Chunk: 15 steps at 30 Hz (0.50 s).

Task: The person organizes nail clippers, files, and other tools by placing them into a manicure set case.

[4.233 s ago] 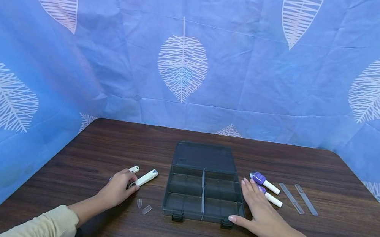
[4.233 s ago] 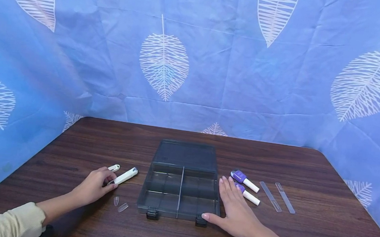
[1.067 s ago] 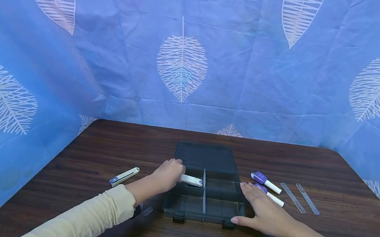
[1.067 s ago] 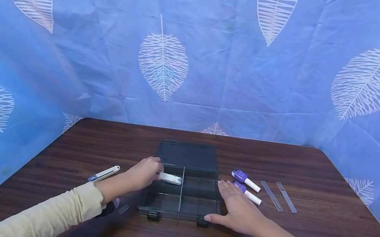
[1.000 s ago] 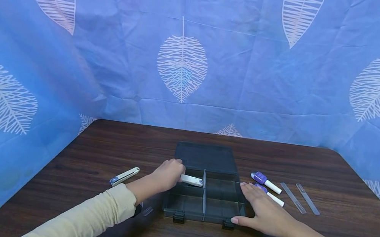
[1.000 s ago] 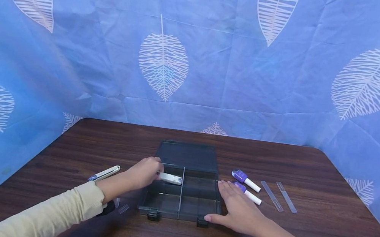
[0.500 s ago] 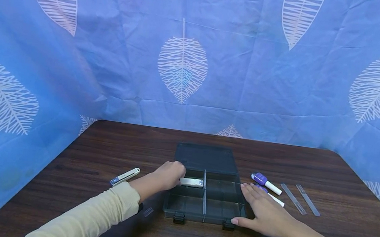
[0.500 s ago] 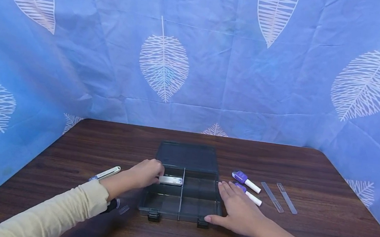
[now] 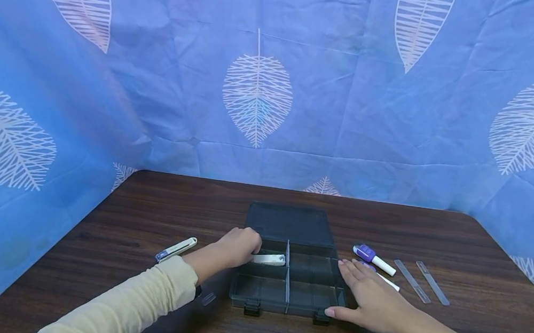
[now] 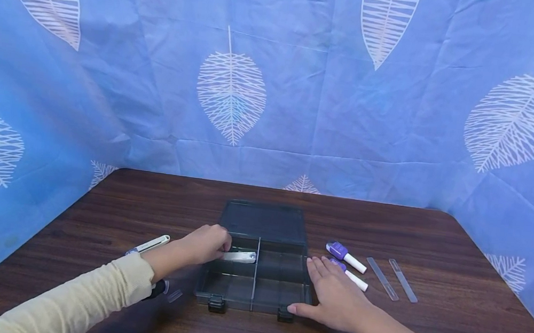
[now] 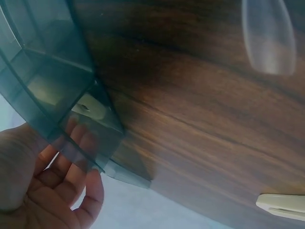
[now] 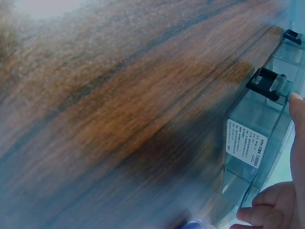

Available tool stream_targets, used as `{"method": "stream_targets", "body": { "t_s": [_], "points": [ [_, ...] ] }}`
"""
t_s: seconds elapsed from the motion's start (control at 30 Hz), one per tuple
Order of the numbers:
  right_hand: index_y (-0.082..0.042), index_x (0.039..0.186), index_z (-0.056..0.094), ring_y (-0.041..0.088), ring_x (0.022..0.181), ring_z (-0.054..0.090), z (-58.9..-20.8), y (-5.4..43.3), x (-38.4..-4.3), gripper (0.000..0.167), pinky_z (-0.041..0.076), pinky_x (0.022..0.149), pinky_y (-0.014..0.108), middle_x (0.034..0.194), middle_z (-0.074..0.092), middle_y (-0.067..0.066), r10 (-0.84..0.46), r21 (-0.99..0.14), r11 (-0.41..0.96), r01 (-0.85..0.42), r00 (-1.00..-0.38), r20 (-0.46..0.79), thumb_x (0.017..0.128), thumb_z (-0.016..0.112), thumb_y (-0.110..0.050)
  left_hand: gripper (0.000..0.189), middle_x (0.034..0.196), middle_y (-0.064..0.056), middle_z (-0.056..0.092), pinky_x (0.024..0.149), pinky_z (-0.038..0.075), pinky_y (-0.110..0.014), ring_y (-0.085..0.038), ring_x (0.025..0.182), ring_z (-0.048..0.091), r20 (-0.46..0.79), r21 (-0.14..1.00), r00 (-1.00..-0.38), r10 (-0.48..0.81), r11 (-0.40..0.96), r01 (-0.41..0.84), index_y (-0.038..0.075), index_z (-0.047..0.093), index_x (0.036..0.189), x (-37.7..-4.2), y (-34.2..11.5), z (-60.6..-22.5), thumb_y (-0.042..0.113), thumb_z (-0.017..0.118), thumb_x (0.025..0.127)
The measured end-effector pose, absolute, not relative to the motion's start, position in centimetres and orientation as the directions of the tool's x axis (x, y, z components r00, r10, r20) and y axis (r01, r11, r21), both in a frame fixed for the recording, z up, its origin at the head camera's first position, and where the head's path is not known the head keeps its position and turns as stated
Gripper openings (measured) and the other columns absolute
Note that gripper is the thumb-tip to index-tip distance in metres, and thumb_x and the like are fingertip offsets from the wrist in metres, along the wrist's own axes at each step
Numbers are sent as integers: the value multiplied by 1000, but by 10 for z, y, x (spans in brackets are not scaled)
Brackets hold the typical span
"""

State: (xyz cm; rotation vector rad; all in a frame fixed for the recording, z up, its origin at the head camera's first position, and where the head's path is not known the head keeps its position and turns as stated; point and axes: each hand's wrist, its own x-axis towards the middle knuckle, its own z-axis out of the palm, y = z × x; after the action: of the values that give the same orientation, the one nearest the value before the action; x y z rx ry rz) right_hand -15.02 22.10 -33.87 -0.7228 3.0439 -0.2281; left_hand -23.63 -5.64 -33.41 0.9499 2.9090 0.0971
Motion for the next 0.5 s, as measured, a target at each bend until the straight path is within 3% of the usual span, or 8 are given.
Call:
{"method": "stream_targets", "body": {
  "t_s": [0.13, 0.5],
  "points": [
    [8, 135, 41, 45, 131, 36, -338, 221, -150, 99, 30, 104, 59, 139, 42, 27, -448, -139, 884, -446, -894, 20, 78, 49, -72, 12, 93, -5, 68, 70, 53, -27, -15, 79, 63, 34, 114, -783, 621, 776, 621, 6, 71, 93, -237, -63, -335, 10, 69, 82],
    [9, 135, 41, 45, 130, 36, -339, 220, -151, 99, 29, 104, 59, 139, 42, 28, -457, -114, 883, -455, -889, 7, 78, 49, -72, 11, 82, -4, 64, 63, 51, -25, -13, 71, 59, 316, 177, -705, 636, 690, 702, 4, 70, 89, -228, -102, -334, 8, 71, 79]
  ]
}}
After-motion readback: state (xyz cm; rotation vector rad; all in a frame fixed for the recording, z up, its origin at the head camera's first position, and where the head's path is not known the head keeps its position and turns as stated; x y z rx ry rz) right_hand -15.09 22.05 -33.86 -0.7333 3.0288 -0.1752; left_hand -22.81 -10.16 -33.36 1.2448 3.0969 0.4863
